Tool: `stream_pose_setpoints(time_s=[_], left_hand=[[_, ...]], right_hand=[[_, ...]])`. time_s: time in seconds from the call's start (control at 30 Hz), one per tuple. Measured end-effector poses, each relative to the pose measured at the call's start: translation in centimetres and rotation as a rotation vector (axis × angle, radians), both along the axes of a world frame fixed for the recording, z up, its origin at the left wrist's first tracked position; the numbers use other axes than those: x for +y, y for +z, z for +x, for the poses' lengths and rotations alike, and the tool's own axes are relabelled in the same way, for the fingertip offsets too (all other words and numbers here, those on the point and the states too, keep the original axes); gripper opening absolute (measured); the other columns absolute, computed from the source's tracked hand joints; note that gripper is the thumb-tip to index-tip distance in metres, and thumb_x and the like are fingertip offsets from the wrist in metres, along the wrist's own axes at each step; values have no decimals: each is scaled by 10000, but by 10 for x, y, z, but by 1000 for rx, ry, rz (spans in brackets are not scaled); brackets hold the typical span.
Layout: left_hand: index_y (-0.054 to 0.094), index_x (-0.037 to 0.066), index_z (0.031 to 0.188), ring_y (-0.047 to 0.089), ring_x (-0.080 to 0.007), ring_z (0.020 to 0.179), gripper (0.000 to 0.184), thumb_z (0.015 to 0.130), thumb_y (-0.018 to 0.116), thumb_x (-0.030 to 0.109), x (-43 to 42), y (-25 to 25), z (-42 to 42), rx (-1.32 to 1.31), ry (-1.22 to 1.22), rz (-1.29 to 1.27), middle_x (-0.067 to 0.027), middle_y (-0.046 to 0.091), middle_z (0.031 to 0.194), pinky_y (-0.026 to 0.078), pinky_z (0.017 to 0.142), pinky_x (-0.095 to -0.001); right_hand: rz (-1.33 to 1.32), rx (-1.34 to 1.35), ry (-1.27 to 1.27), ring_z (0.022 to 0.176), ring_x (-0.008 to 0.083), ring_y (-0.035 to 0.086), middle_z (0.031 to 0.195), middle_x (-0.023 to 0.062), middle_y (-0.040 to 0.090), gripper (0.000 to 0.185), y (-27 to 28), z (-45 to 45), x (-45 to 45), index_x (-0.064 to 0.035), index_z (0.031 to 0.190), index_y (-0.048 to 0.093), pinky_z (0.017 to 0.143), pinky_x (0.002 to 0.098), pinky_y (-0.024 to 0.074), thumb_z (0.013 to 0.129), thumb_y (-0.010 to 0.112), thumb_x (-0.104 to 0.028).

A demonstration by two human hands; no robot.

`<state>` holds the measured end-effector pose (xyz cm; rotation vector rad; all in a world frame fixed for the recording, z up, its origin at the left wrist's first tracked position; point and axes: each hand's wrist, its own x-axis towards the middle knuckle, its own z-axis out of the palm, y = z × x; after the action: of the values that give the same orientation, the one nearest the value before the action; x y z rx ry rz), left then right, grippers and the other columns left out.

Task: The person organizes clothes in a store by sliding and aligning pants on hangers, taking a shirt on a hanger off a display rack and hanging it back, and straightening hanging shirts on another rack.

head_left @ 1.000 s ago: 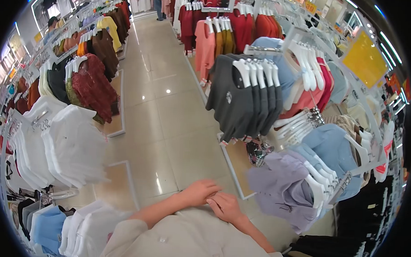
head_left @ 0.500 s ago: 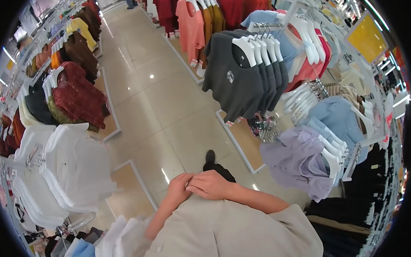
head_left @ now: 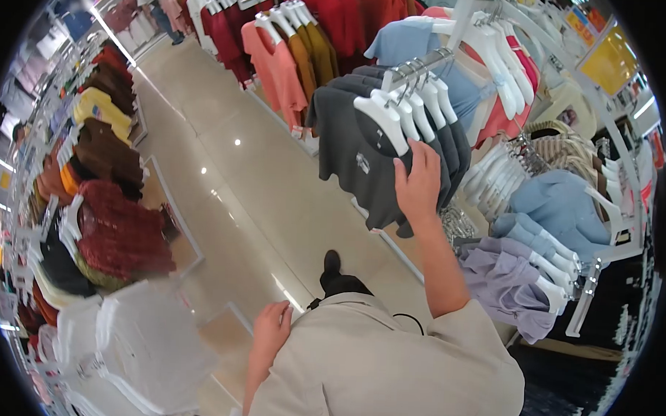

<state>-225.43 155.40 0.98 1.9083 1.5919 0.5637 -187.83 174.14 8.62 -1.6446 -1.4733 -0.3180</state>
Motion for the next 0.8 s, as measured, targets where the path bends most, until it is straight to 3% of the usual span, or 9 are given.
stream_pose_setpoints(time_s=[0.13, 0.2, 0.37, 0.53, 0.8], left_hand=[[718, 30, 1090, 686, -364, 880, 195, 947, 688, 158, 66, 11, 18, 51, -95, -12, -159, 711, 957, 554, 784, -435], [716, 33, 1100, 683, -365, 904, 202, 948, 689, 163, 101, 17, 33, 81, -161, -41, -159, 711, 977, 552, 795, -439], [709, 16, 1108, 711, -348, 892, 200, 956, 684, 143, 168, 37, 75, 4, -376, 32, -158, 719, 1052, 572, 755, -418], [697, 21, 1130, 697, -362, 951, 212, 927, 701, 80, 214, 44, 90, -48, -438, 124, -164, 708, 1105, 570, 819, -419], [669, 18, 1197, 646, -340, 1133, 351, 858, 743, -36, 288, 98, 109, -161, -453, 347, -172, 655, 1280, 522, 956, -396]], right_hand=[[-300, 7, 1, 1010, 398, 640, 1042, 188, 686, 379, -17, 17, 37, -19, 1210, 623, 870, 492, 486, 909, 728, -225], [-319, 211, 47, 806, 423, 660, 893, 200, 685, 304, -21, 10, 44, -27, 1120, 618, 707, 500, 509, 932, 709, -247], [-407, 175, 46, 723, 388, 671, 792, 155, 680, 231, -18, 15, 52, -35, 938, 572, 627, 487, 509, 935, 694, -231], [-390, 130, 134, 674, 358, 659, 736, 137, 663, 218, -8, 27, 42, -43, 940, 594, 597, 453, 500, 927, 706, -230], [-427, 219, 203, 663, 355, 643, 718, 140, 642, 223, 22, 31, 20, -46, 965, 624, 604, 449, 492, 913, 729, -236]])
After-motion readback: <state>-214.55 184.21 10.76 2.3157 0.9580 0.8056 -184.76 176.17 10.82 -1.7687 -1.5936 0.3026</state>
